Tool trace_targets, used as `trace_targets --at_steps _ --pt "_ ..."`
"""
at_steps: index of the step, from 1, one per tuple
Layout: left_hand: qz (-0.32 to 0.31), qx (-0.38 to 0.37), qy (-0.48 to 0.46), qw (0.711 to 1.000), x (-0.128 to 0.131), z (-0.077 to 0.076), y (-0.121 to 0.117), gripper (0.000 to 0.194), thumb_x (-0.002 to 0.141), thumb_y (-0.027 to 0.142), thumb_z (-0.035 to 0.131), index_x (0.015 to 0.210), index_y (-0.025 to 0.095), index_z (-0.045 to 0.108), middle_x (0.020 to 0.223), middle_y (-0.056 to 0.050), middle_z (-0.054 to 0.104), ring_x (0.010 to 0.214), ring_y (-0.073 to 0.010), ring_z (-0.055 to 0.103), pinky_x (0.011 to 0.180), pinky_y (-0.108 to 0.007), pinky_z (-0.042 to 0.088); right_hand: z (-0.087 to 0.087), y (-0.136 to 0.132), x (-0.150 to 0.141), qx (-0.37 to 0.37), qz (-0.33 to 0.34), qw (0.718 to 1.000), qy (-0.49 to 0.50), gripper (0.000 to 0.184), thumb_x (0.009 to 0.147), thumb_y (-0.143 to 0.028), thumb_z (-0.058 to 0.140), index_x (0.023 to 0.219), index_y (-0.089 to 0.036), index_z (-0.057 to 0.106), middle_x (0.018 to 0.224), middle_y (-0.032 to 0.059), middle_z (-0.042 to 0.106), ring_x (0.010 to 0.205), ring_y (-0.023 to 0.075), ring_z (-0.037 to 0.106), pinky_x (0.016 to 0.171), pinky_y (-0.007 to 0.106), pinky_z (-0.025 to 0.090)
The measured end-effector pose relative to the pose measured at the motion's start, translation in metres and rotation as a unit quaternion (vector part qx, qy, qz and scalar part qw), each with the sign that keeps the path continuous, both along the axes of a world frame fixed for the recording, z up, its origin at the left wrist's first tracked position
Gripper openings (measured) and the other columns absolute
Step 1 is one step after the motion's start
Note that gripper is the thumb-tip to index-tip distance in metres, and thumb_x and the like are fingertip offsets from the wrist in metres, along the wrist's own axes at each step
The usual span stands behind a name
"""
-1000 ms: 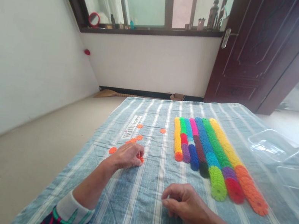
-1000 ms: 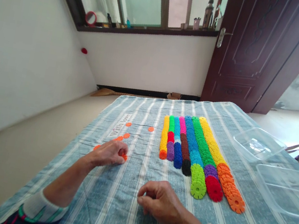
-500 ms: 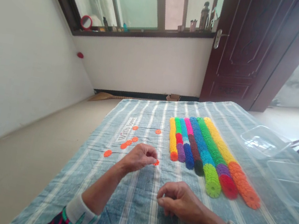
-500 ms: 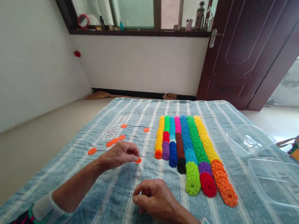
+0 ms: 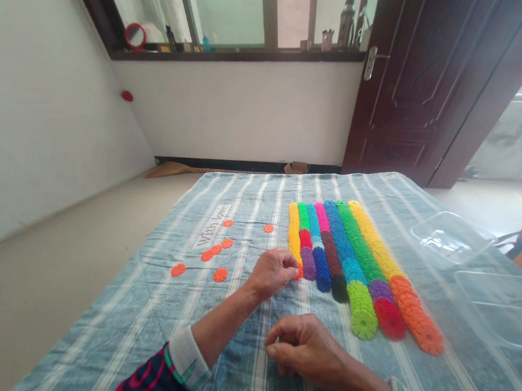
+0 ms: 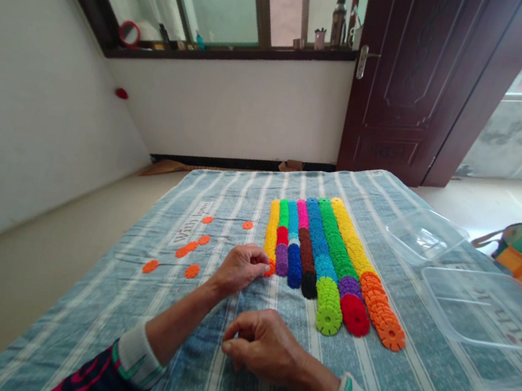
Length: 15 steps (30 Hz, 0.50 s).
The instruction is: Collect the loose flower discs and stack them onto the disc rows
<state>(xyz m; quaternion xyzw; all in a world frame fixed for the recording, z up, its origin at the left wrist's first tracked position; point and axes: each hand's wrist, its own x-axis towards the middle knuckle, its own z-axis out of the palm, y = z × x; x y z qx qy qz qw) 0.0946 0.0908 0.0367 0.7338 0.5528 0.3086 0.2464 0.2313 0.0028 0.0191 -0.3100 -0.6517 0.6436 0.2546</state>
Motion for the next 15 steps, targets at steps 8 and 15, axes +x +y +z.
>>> trace_targets --at_steps 8,15 --pt "0.033 0.027 0.019 0.999 -0.003 -0.005 -0.003 0.007 0.067 0.014 0.063 0.074 0.017 0.064 0.071 0.003 0.057 0.064 -0.0107 0.051 0.063 -0.023 0.042 -0.001 0.0 0.0 0.008 0.001 1.0 -0.004 0.009 0.074 -0.018 0.059 0.078 -0.015 0.067 0.05 -0.0059 0.056 0.041 0.0063 0.044 0.042 0.017 0.033" --pt "0.027 0.032 0.043 0.998 -0.004 -0.012 -0.003 0.004 0.067 0.015 0.062 0.069 0.017 0.059 0.07 0.003 0.056 0.064 -0.0112 0.049 0.063 -0.024 0.041 0.002 0.0 0.0 0.006 -0.002 1.0 -0.011 0.01 0.073 -0.016 0.057 0.078 -0.015 0.066 0.049 -0.0058 0.055 0.041 0.0067 0.044 0.043 0.018 0.032"
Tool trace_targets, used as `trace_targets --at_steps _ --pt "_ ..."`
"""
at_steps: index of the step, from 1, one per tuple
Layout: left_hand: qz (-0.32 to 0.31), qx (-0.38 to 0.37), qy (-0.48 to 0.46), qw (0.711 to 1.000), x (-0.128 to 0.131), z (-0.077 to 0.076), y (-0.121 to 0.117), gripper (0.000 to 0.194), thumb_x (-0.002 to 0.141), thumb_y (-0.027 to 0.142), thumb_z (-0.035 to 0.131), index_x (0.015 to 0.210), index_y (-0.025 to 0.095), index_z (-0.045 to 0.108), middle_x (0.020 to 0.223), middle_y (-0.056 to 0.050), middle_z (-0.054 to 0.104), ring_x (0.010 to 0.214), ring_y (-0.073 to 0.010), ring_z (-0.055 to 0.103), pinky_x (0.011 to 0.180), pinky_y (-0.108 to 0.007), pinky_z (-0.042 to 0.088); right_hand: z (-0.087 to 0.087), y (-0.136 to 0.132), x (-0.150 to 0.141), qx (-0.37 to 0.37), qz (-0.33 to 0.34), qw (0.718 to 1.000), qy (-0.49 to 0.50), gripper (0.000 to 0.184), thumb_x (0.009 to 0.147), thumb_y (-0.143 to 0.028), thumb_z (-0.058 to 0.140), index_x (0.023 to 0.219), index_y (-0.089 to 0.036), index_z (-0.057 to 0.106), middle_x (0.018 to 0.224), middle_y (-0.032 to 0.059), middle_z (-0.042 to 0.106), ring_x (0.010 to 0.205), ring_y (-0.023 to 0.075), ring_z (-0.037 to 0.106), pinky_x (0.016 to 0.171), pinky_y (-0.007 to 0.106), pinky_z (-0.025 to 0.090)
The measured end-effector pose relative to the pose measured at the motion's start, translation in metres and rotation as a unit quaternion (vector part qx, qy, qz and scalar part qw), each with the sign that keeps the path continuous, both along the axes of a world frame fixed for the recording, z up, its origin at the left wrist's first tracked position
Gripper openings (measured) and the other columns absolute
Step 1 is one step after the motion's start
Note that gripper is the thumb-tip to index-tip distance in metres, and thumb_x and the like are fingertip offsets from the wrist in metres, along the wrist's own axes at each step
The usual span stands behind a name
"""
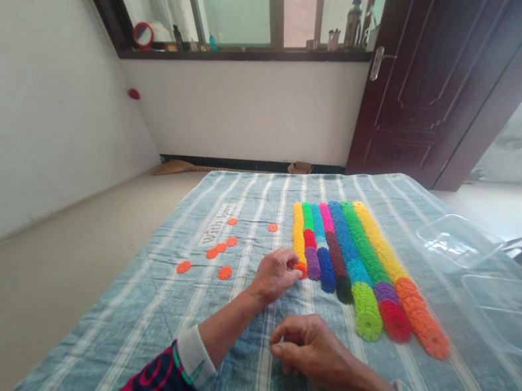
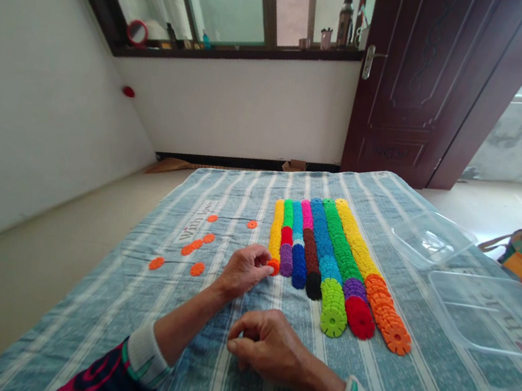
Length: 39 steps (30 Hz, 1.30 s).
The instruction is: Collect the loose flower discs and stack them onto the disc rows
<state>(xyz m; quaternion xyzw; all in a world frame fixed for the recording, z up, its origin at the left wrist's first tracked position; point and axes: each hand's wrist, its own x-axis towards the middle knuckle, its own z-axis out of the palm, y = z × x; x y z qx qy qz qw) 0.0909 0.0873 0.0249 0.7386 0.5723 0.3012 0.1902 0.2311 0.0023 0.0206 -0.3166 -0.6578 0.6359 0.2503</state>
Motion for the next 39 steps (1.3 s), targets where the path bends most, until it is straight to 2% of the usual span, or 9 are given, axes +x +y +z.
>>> trace_targets --at_steps 4,8,12,14,17,19,22,33,39 --pt "-0.002 0.002 -0.006 1.0 0.001 -0.002 -0.002 0.004 0.068 0.014 0.061 0.069 0.017 0.059 0.07 0.002 0.056 0.066 -0.0118 0.05 0.064 -0.024 0.041 -0.002 -0.002 -0.001 -0.004 0.0 1.0 -0.003 0.01 0.073 -0.016 0.056 0.077 -0.016 0.065 0.05 -0.0059 0.054 0.042 0.0071 0.044 0.043 0.018 0.032" --pt "0.008 0.004 0.003 1.0 -0.015 0.008 -0.002 0.004 0.071 0.016 0.058 0.072 0.017 0.062 0.068 0.002 0.057 0.067 -0.0122 0.052 0.065 -0.024 0.041 -0.004 -0.004 -0.001 -0.014 -0.001 1.0 -0.021 0.009 0.074 -0.02 0.056 0.077 -0.017 0.064 0.05 -0.0057 0.054 0.042 0.0074 0.044 0.043 0.018 0.032" --pt "0.046 -0.061 0.137 0.988 -0.062 0.032 -0.005 0.011 0.073 0.017 0.054 0.068 0.017 0.063 0.068 0.002 0.058 0.069 -0.0131 0.054 0.065 -0.023 0.041 -0.005 -0.004 -0.001 -0.013 0.005 0.999 -0.029 0.011 0.075 -0.024 0.057 0.079 -0.017 0.064 0.05 -0.0055 0.055 0.042 0.0077 0.045 0.043 0.018 0.032" --pt "0.066 -0.084 0.165 0.98 -0.091 0.043 -0.008 0.01 0.069 0.018 0.055 0.067 0.018 0.065 0.063 0.002 0.057 0.066 -0.0142 0.053 0.062 -0.024 0.038 -0.006 -0.004 -0.001 -0.014 0.007 1.0 -0.027 0.011 0.075 -0.025 0.057 0.079 -0.017 0.064 0.05 -0.0056 0.055 0.043 0.0076 0.045 0.043 0.018 0.032" --pt "0.091 -0.116 0.185 0.972 -0.125 0.049 -0.014 0.013 0.064 0.022 0.059 0.072 0.017 0.069 0.061 0.002 0.058 0.063 -0.0153 0.054 0.058 -0.025 0.037 -0.007 -0.004 -0.001 -0.022 0.006 0.999 -0.025 0.012 0.074 -0.025 0.056 0.079 -0.017 0.064 0.05 -0.0059 0.054 0.043 0.0071 0.045 0.043 0.017 0.031" --pt "0.089 -0.14 0.188 0.968 -0.136 0.049 -0.017 0.017 0.062 0.025 0.062 0.075 0.017 0.071 0.061 0.002 0.06 0.063 -0.016 0.055 0.057 -0.025 0.037 -0.008 -0.004 -0.001 -0.023 0.004 0.999 -0.029 0.012 0.075 -0.026 0.056 0.079 -0.018 0.064 0.05 -0.0059 0.054 0.042 0.007 0.045 0.042 0.017 0.031" --pt "0.075 -0.164 0.188 0.966 -0.141 0.045 -0.018 0.017 0.059 0.025 0.064 0.073 0.017 0.071 0.061 0.002 0.062 0.063 -0.0165 0.057 0.057 -0.024 0.036 -0.007 -0.004 -0.001 -0.014 0.002 0.999 -0.038 0.013 0.075 -0.026 0.056 0.08 -0.017 0.065 0.051 -0.0052 0.055 0.043 0.0075 0.045 0.042 0.018 0.032" --pt "0.062 -0.171 0.158 0.97 -0.14 0.037 -0.013 0.003 0.057 0.019 0.059 0.059 0.017 0.059 0.058 0.002 0.059 0.061 -0.0141 0.054 0.054 -0.023 0.035 -0.002 -0.004 -0.001 -0.016 0.0 0.999 -0.03 0.01 0.074 -0.024 0.056 0.078 -0.017 0.063 0.049 -0.006 0.053 0.042 0.0071 0.045 0.042 0.017 0.032" --pt "0.057 -0.188 0.113 0.974 -0.141 0.034 -0.014 0.014 0.056 0.022 0.059 0.068 0.016 0.064 0.059 0.003 0.059 0.058 -0.013 0.052 0.054 -0.023 0.037 -0.001 -0.004 -0.001 -0.016 -0.004 0.999 -0.029 0.01 0.072 -0.02 0.055 0.076 -0.016 0.064 0.048 -0.0057 0.054 0.042 0.0071 0.045 0.042 0.017 0.032"
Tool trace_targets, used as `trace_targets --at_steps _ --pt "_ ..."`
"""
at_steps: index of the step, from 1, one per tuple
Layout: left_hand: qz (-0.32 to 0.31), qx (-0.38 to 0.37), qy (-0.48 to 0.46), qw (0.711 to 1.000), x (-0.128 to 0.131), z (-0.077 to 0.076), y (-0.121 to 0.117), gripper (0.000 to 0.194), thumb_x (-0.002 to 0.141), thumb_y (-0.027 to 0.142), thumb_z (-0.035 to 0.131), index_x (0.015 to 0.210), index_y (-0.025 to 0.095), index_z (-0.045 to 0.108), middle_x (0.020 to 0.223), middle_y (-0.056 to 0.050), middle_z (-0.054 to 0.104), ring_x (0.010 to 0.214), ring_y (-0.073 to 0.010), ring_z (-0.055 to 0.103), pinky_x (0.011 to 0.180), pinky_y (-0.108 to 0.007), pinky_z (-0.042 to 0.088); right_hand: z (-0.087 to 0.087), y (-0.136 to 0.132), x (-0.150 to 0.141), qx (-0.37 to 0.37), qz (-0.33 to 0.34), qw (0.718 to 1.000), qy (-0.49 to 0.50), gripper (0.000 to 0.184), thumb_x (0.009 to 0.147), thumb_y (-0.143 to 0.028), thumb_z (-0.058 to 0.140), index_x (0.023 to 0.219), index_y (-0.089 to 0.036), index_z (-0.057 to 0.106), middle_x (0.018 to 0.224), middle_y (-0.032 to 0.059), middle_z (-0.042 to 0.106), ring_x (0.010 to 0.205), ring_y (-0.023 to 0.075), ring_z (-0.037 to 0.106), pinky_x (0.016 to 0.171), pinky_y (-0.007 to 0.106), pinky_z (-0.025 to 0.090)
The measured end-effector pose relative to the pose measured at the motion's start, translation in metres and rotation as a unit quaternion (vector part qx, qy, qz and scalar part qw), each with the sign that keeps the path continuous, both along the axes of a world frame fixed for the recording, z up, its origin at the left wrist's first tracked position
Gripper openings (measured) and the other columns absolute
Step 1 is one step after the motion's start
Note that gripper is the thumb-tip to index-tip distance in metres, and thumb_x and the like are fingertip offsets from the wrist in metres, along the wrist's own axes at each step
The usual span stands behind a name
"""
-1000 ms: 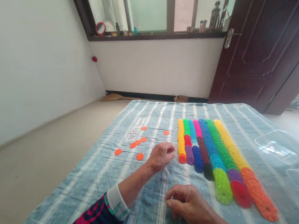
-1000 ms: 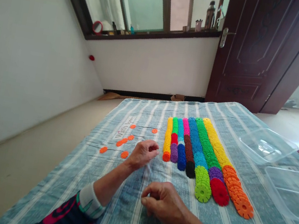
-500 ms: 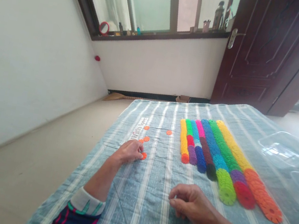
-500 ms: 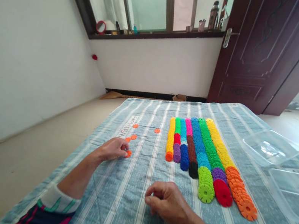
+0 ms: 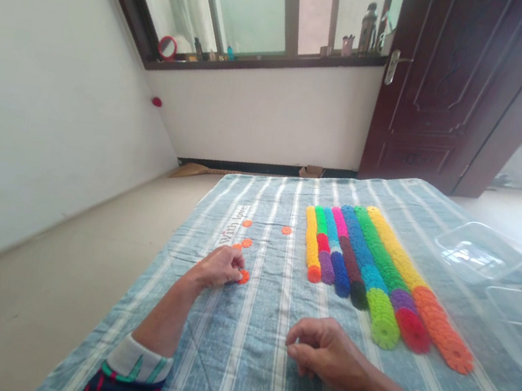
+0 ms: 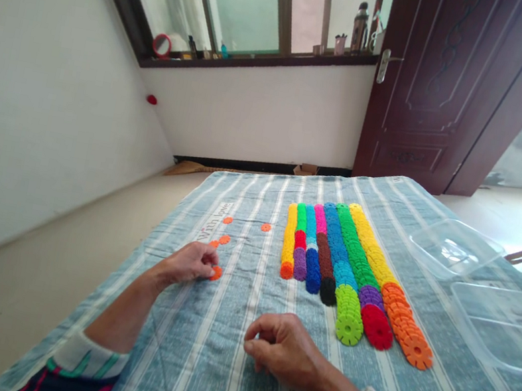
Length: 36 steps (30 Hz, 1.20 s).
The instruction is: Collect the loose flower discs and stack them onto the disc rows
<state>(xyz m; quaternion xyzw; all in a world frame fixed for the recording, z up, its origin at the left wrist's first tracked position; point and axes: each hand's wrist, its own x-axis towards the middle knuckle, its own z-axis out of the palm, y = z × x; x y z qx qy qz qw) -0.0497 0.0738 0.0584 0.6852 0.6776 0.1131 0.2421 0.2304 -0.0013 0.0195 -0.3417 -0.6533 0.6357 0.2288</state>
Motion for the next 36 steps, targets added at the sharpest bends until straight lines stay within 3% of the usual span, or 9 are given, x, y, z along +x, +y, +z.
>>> trace_targets --at_steps 5,9,15,22,36 --pt "0.007 -0.041 -0.128 0.991 0.008 0.009 -0.005 0.015 0.056 0.028 0.064 0.064 0.015 0.068 0.06 0.001 0.063 0.061 -0.0144 0.054 0.059 -0.025 0.039 -0.003 0.001 0.0 0.008 -0.001 1.0 0.013 0.011 0.072 -0.019 0.056 0.076 -0.016 0.065 0.048 -0.0056 0.055 0.041 0.0071 0.044 0.041 0.017 0.033" --pt "-0.004 -0.02 -0.206 0.978 0.036 0.015 -0.007 0.015 0.058 0.027 0.067 0.066 0.015 0.069 0.063 0.0 0.065 0.063 -0.0145 0.056 0.063 -0.026 0.041 -0.003 0.002 0.0 0.011 -0.002 1.0 0.017 0.011 0.073 -0.02 0.057 0.077 -0.016 0.066 0.048 -0.0058 0.055 0.04 0.0067 0.044 0.04 0.017 0.032" --pt "-0.06 0.008 -0.275 0.96 0.096 -0.003 0.001 0.011 0.06 0.024 0.067 0.064 0.014 0.066 0.059 0.003 0.058 0.057 -0.011 0.049 0.057 -0.024 0.037 -0.003 0.002 -0.001 0.016 -0.005 1.0 0.024 0.011 0.072 -0.019 0.058 0.078 -0.015 0.067 0.048 -0.0057 0.056 0.04 0.0061 0.043 0.041 0.016 0.032" --pt "-0.06 0.074 -0.254 0.963 0.134 -0.022 0.018 0.005 0.06 0.018 0.064 0.06 0.015 0.061 0.058 0.005 0.054 0.057 -0.0093 0.045 0.056 -0.022 0.035 -0.002 0.003 -0.001 0.017 -0.003 0.999 0.038 0.012 0.072 -0.018 0.058 0.077 -0.014 0.067 0.048 -0.0059 0.055 0.04 0.0063 0.044 0.041 0.016 0.033" --pt "-0.039 0.142 -0.138 0.979 0.138 -0.025 0.014 0.009 0.064 0.016 0.063 0.061 0.017 0.055 0.057 0.006 0.05 0.056 -0.0098 0.046 0.056 -0.023 0.034 -0.001 0.003 0.0 0.017 -0.006 0.999 0.031 0.011 0.072 -0.018 0.058 0.077 -0.014 0.067 0.048 -0.0058 0.055 0.04 0.0066 0.043 0.042 0.017 0.033"
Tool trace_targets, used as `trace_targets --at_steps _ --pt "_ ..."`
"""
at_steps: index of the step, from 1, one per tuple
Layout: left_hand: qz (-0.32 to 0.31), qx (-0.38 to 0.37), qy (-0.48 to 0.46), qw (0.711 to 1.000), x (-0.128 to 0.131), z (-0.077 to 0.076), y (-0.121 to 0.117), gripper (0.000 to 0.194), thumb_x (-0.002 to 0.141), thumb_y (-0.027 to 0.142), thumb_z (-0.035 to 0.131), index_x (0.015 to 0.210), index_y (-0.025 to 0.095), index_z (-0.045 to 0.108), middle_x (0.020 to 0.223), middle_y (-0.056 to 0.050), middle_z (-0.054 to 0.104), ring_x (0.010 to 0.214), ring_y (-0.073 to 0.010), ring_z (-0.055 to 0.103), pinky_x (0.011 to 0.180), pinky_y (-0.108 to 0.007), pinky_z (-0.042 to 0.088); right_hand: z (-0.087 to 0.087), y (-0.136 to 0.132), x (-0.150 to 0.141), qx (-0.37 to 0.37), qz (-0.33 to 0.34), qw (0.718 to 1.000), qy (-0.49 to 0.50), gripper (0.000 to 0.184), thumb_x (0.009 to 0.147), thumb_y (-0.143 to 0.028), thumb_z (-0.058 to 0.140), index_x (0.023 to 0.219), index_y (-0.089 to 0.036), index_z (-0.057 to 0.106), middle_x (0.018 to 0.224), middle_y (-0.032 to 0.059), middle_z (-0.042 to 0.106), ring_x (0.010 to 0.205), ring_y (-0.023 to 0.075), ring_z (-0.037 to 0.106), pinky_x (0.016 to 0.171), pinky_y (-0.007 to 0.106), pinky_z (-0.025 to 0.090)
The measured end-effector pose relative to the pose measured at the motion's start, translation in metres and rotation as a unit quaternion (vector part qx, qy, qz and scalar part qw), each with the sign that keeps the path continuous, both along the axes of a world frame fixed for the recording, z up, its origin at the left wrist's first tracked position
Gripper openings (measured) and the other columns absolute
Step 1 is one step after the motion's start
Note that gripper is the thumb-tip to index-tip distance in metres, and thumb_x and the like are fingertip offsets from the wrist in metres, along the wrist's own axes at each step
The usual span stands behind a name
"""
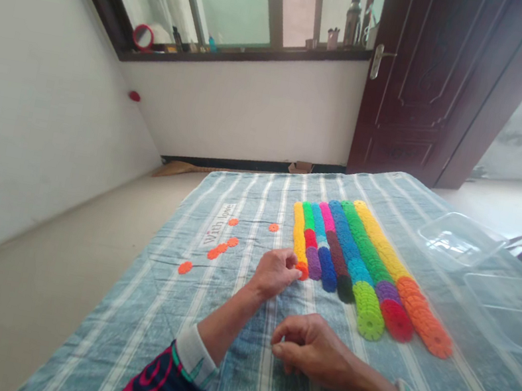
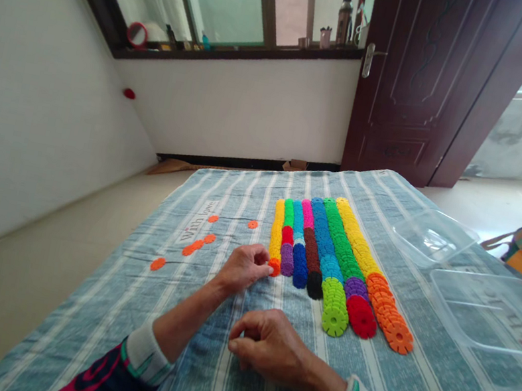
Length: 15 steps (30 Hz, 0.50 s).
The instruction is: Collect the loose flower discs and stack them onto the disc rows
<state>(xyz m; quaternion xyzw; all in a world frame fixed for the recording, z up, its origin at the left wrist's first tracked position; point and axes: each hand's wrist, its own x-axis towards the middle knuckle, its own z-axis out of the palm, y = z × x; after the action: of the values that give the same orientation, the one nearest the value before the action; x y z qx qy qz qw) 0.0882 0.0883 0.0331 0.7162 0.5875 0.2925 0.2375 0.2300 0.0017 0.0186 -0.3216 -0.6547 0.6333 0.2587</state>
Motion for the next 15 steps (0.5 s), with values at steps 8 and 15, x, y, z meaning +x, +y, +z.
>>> trace_targets --at_steps 8,15 --pt "-0.001 0.019 0.015 1.0 0.003 -0.01 0.0 0.009 0.064 0.015 0.063 0.062 0.017 0.055 0.06 0.005 0.052 0.059 -0.0106 0.049 0.058 -0.023 0.035 -0.002 -0.001 0.0 -0.008 0.008 1.0 -0.003 0.012 0.072 -0.02 0.057 0.078 -0.015 0.066 0.049 -0.0054 0.055 0.041 0.0067 0.043 0.042 0.018 0.032" --pt "0.013 0.016 0.021 1.0 -0.01 -0.004 0.001 0.006 0.067 0.019 0.062 0.063 0.017 0.058 0.059 0.005 0.054 0.059 -0.0105 0.05 0.059 -0.022 0.038 -0.002 -0.004 -0.001 -0.019 0.01 1.0 -0.019 0.011 0.073 -0.023 0.055 0.077 -0.016 0.063 0.048 -0.0057 0.053 0.041 0.0072 0.043 0.042 0.018 0.032"
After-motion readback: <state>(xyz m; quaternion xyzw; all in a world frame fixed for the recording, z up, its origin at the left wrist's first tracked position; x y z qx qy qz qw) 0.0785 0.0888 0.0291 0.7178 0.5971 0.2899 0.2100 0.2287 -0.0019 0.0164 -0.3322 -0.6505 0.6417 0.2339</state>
